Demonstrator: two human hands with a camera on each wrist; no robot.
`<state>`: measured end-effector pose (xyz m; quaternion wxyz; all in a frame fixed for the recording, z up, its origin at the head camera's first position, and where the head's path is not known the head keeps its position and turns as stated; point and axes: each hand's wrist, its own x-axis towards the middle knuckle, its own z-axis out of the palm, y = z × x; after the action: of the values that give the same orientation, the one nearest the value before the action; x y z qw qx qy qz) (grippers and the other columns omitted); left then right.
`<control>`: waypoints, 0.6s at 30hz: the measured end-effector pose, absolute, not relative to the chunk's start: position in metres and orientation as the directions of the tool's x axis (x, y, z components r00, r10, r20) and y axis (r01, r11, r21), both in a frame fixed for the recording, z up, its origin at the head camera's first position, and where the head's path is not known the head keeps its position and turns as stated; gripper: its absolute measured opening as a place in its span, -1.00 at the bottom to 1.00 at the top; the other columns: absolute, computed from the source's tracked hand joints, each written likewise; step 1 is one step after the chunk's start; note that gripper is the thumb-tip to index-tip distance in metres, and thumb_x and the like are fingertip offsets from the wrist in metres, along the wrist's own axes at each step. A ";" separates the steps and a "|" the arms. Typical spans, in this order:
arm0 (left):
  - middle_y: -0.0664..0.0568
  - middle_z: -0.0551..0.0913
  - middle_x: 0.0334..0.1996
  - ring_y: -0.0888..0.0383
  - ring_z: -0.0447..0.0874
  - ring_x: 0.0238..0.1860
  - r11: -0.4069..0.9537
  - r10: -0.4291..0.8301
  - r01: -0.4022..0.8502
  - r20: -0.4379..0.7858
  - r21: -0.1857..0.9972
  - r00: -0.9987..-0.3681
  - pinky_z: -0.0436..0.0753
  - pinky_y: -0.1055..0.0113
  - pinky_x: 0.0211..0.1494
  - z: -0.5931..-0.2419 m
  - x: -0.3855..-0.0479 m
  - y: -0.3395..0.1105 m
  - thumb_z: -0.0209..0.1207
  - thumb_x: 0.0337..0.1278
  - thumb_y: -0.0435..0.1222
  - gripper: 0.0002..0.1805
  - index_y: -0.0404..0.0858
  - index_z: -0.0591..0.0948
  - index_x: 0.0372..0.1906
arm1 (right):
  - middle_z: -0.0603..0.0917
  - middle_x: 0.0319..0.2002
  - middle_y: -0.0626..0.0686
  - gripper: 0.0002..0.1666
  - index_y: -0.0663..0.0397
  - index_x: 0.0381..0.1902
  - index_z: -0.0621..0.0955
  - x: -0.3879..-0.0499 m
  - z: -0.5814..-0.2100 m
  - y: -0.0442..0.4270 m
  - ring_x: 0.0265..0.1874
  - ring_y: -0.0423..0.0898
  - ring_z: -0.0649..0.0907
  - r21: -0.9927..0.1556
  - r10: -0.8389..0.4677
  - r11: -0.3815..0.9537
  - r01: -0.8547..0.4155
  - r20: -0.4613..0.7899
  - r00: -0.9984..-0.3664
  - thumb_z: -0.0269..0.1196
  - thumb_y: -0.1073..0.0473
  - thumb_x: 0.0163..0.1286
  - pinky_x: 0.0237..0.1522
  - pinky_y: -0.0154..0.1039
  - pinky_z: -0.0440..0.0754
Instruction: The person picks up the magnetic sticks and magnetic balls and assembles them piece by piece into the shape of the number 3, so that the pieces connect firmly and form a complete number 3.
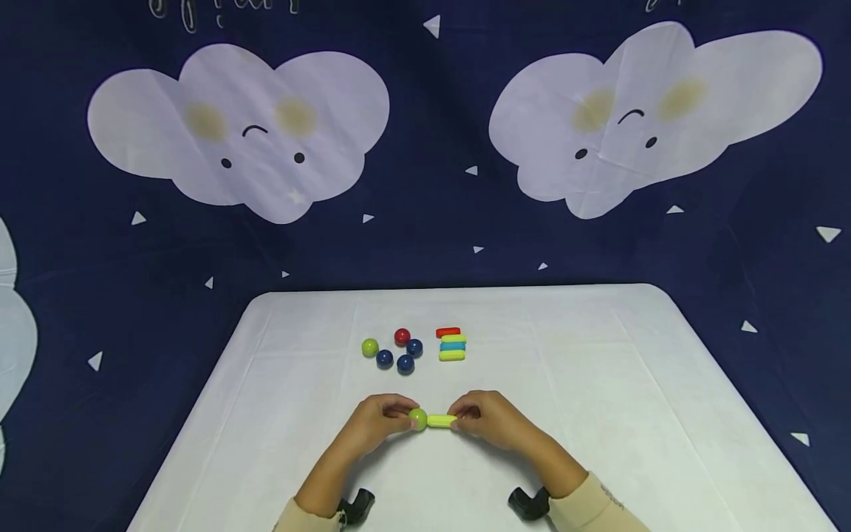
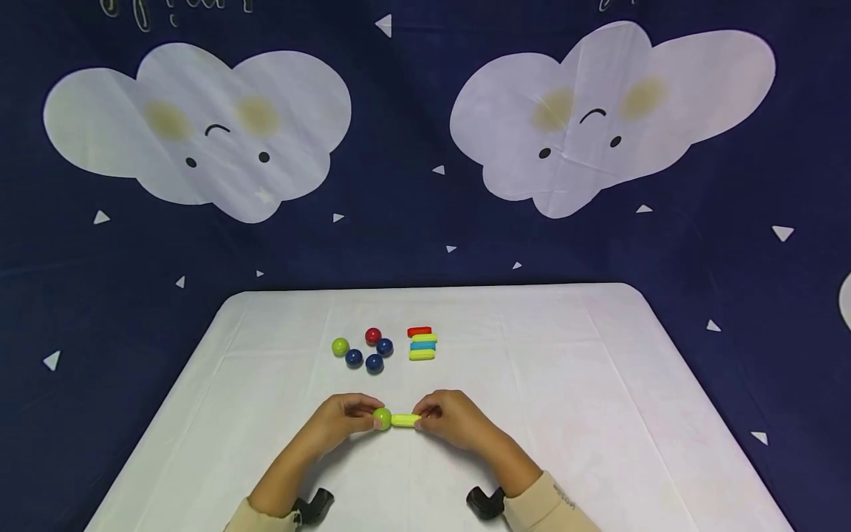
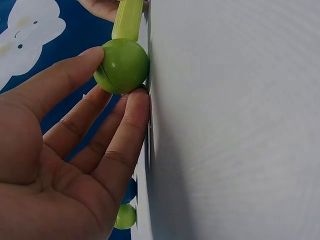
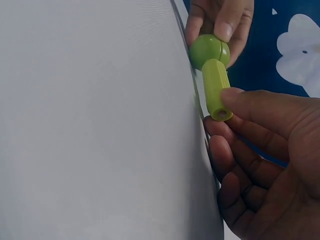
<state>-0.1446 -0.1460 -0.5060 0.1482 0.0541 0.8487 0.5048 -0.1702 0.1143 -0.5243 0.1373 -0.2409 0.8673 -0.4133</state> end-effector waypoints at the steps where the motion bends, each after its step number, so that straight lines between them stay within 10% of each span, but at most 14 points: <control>1: 0.00 0.80 -0.23 0.19 0.73 -0.19 0.475 0.244 -0.063 -0.200 0.878 -0.949 0.68 0.29 -0.10 -0.506 -0.144 -0.146 0.43 0.09 -0.26 -0.69 -0.23 0.75 -0.03 | 0.68 -0.35 -0.20 -0.86 -0.08 -0.17 0.77 -0.170 -0.525 0.114 -0.39 -0.32 0.56 -0.789 -0.531 0.537 -0.299 -0.040 -0.846 0.41 0.12 0.31 -0.32 -0.40 0.56; 18: 0.04 0.77 -0.26 0.20 0.67 -0.20 0.414 0.267 -0.104 -0.229 0.904 -0.936 0.63 0.40 -0.13 -0.512 -0.146 -0.148 0.46 0.04 -0.28 -0.67 -0.24 0.75 -0.04 | 0.65 -0.33 -0.22 -0.85 -0.19 -0.17 0.74 -0.171 -0.535 0.120 -0.35 -0.32 0.57 -0.815 -0.527 0.510 -0.275 -0.044 -0.849 0.42 0.04 0.29 -0.28 -0.39 0.57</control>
<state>-0.1460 -0.1481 -0.5122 0.1717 0.0495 0.8231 0.5391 -0.1709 0.1196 -0.5345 0.1448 -0.2339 0.8568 -0.4361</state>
